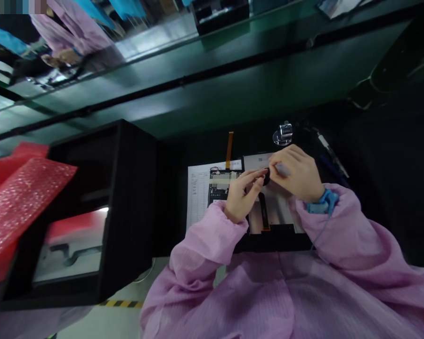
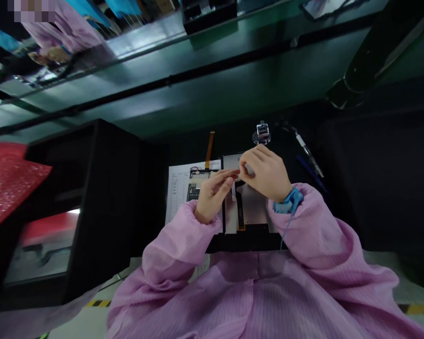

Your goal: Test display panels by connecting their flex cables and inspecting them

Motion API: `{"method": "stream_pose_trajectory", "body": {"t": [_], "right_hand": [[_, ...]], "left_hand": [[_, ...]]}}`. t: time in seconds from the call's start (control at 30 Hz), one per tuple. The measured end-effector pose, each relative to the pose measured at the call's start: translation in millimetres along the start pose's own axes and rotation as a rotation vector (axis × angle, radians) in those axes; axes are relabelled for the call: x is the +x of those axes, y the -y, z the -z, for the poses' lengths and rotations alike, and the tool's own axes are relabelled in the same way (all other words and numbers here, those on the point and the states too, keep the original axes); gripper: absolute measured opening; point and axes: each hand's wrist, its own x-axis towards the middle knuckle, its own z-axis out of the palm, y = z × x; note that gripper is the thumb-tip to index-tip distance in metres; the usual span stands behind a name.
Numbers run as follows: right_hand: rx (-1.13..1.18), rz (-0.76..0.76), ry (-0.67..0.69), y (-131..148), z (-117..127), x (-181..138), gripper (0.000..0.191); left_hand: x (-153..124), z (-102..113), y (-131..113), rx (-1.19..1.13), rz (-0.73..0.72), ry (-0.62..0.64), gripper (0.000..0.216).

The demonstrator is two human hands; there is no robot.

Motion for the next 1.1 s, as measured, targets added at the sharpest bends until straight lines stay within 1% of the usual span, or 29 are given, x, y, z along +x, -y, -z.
{"method": "stream_pose_trajectory", "body": {"t": [0.07,0.13,0.23,0.37,0.47,0.53,0.67,0.8,0.9,0.97,1.1], "right_hand": [[-0.035,0.085,0.017,3.7,-4.6,-0.9,0.012],[-0.042,0.144,0.033,5.4,-6.8,-1.4,0.011],[-0.018,0.176,0.073,5.7,-8.3,-2.1,0.011],[0.031,0.163,0.110,4.9,-10.3,-3.8,0.009],[0.103,0.137,0.186,3.8,-10.3,-4.8,0.004],[0.165,0.099,0.243,2.7,-9.0,-4.9,0.004],[0.265,0.023,0.284,0.2,-5.2,-4.5,0.006],[0.290,-0.062,0.307,0.6,-2.7,-4.2,0.007],[0.280,-0.159,0.336,3.1,-1.1,-3.8,0.003],[0.301,-0.215,0.353,4.6,0.1,-3.4,0.006],[0.445,-0.361,0.386,5.3,0.8,-2.4,0.011]], "left_hand": [[0.7,0.6,-1.8,-0.257,0.130,0.001,0.033],[1.6,0.5,-1.8,-0.389,0.218,-0.018,0.035],[3.3,0.3,-0.1,-0.424,0.259,-0.049,0.033],[5.1,-1.1,3.2,-0.440,0.284,-0.115,0.028],[6.3,-2.4,5.3,-0.464,0.318,-0.159,0.026],[7.0,-2.6,6.1,-0.468,0.334,-0.168,0.026],[7.3,-1.8,7.1,-0.417,0.316,-0.163,0.025],[6.1,-1.6,8.5,-0.251,0.252,-0.167,0.016],[5.8,-1.1,9.5,-0.140,0.222,-0.151,0.012],[6.1,-0.4,9.7,-0.091,0.215,-0.140,0.012],[7.0,1.3,9.1,0.026,0.161,-0.146,0.012]]}}
